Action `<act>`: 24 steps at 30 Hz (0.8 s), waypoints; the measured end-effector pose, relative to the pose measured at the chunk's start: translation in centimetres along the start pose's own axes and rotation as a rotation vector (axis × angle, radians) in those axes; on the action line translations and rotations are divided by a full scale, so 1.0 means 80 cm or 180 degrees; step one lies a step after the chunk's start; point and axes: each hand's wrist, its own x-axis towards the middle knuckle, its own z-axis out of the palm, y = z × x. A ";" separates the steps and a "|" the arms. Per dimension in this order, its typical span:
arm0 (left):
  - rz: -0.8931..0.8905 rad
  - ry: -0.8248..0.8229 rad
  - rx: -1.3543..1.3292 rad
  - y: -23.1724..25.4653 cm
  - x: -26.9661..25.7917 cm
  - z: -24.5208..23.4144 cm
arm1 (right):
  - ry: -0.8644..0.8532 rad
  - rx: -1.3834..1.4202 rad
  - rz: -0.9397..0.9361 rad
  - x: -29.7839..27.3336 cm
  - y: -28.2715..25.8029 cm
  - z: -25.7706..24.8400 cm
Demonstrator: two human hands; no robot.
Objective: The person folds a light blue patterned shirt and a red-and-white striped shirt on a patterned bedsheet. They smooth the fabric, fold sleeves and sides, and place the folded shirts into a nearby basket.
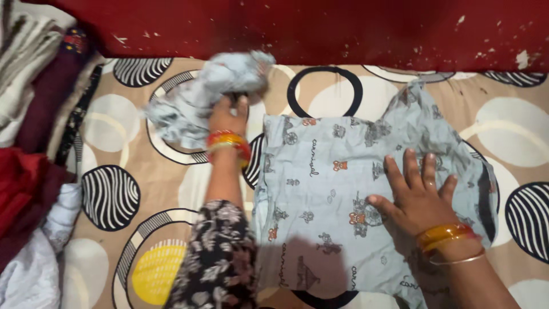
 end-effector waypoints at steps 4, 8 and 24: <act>-0.0668 -0.0122 0.0581 0.039 -0.021 -0.015 | 0.0059 0.0128 0.0037 0.010 -0.005 -0.013; -0.0990 -0.0745 0.1044 0.069 -0.067 -0.002 | 0.0434 0.0076 -0.0052 0.013 -0.011 -0.028; -0.0401 -0.0921 0.1510 -0.002 -0.044 0.054 | 0.0090 -0.0033 0.0485 -0.004 0.005 -0.018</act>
